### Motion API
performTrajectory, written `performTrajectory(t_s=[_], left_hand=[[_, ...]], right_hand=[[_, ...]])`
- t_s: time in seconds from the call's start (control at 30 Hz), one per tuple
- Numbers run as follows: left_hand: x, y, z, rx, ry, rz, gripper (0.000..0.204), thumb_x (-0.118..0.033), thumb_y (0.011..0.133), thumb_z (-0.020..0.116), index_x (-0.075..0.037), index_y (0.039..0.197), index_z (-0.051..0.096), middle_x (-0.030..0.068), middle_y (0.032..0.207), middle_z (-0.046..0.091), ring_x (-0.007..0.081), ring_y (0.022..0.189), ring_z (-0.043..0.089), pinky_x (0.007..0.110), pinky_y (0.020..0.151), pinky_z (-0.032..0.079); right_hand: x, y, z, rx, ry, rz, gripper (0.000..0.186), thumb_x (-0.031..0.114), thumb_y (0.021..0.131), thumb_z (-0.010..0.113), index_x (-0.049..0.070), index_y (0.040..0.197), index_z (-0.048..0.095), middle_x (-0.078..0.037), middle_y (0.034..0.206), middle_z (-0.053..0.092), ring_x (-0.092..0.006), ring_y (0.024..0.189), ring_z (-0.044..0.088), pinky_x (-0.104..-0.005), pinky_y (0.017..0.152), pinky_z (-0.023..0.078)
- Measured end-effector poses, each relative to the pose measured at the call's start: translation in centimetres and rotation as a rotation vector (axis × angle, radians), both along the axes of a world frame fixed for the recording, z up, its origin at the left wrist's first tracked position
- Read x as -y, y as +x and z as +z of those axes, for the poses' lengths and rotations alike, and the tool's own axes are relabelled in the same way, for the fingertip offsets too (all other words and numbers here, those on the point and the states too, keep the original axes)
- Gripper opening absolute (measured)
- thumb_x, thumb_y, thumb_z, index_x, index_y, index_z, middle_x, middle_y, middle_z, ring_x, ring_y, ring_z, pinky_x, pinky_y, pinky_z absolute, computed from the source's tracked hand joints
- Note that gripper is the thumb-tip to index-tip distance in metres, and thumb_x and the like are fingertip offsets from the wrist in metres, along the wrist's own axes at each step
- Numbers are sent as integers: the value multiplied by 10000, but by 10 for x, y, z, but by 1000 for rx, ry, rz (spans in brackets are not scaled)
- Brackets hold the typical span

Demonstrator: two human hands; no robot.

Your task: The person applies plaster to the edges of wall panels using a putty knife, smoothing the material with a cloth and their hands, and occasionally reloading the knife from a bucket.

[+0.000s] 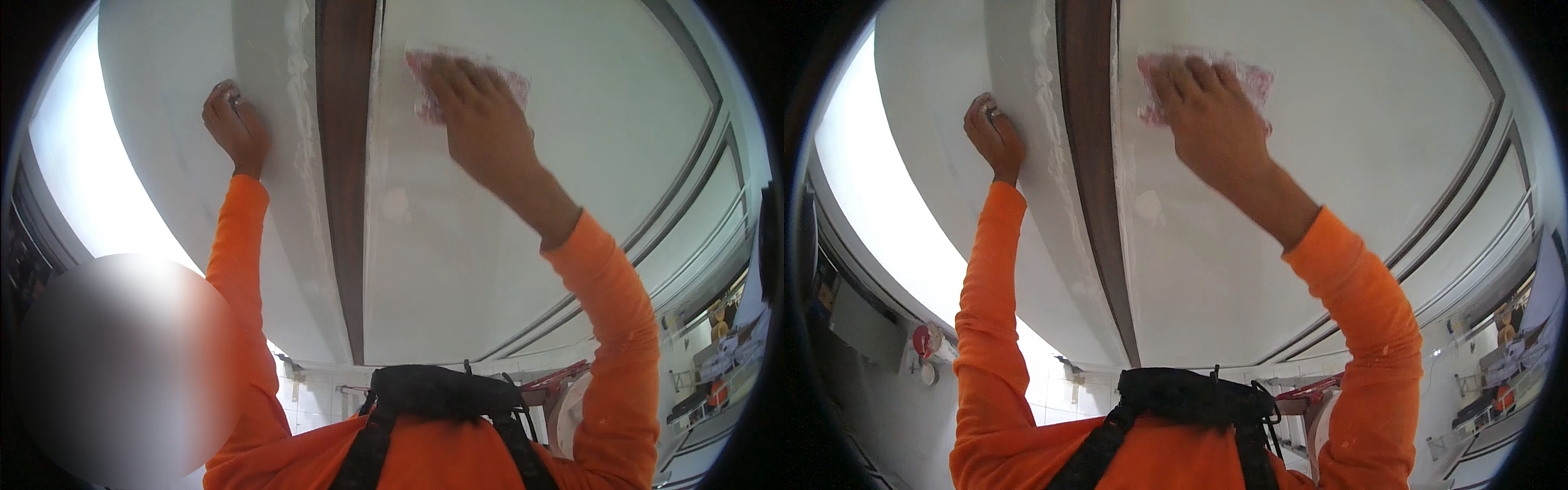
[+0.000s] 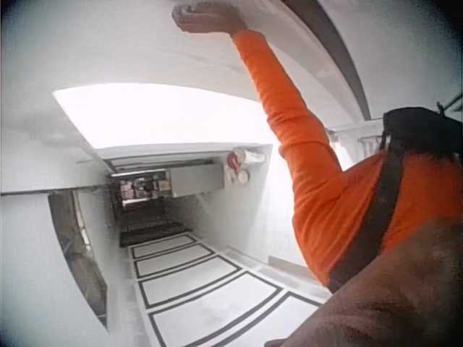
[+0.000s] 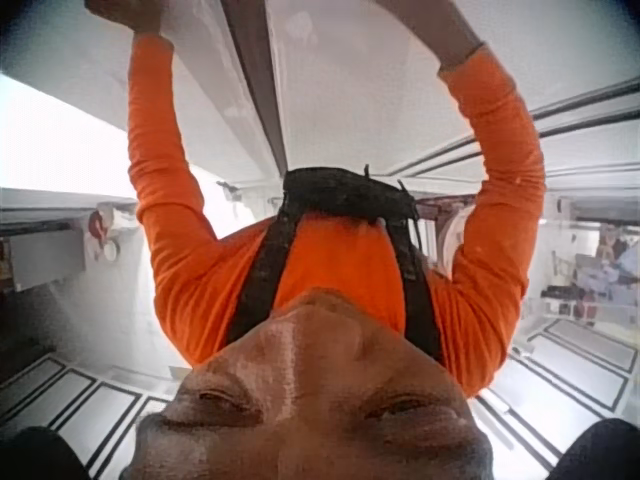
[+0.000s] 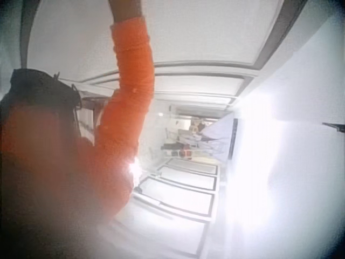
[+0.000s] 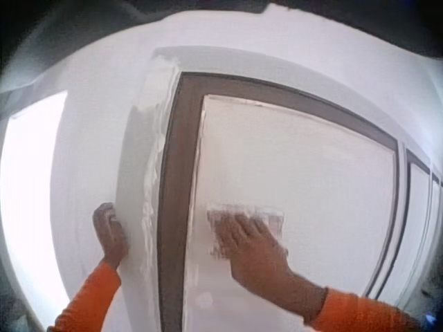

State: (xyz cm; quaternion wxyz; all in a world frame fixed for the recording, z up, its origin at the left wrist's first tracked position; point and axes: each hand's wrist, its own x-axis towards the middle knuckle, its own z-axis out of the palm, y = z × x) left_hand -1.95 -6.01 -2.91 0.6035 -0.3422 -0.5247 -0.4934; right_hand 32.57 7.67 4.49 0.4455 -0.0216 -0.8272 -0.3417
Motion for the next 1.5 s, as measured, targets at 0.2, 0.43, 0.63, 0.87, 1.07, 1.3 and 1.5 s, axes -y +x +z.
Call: performTrajectory(t_s=[0.2,0.43,0.63,0.87,1.07,1.3,1.5], left_hand=[[-6,-1,1,96,-4,-22,312,-120,895,458,-4,1164,565,152,1266,570,336,1208,459,457,1070,328],[-12,-4,4,5,6,-21,320,-149,893,452,-6,1155,567,154,1269,567,340,1204,450,475,1072,316],[-6,-4,3,98,10,21,327,-138,896,443,2,1166,563,157,1222,573,349,1192,454,463,1066,321],[-4,-3,-10,35,19,-8,344,-94,916,449,19,1227,544,181,1198,575,359,1148,488,474,1042,337],[5,-21,-24,61,19,-43,378,-23,881,457,23,1249,528,187,1252,551,354,1153,491,466,1043,345],[38,-46,-48,99,25,-80,395,-52,840,505,7,1229,534,178,1280,556,374,1200,484,476,1040,361],[54,-61,-75,114,7,-71,416,-42,843,494,20,1253,527,185,1304,549,378,1228,480,477,1072,351]], right_hand=[[4,-19,-85,200,3,-64,513,157,857,599,-43,1327,550,-186,1318,562,-351,1213,519,-467,976,418],[21,-9,-206,496,-217,-66,492,171,900,592,-64,1329,537,-197,1320,576,-350,1212,543,-472,986,430],[23,32,-139,790,-902,29,371,50,843,531,-40,1192,620,-234,1079,682,-360,987,669,-426,818,524],[14,104,-22,440,-1604,-99,213,123,789,575,-66,874,625,-76,772,604,-174,715,548,-336,685,471],[4,135,-20,244,-1787,166,198,76,763,592,-67,891,641,-80,820,635,-179,758,582,-335,719,483],[-3,155,-38,192,-1324,202,184,-29,712,673,-34,895,696,-141,910,674,-254,833,660,-336,759,534],[35,157,-29,290,-696,41,272,-50,612,763,11,872,713,-165,932,676,-323,856,673,-370,764,554]])
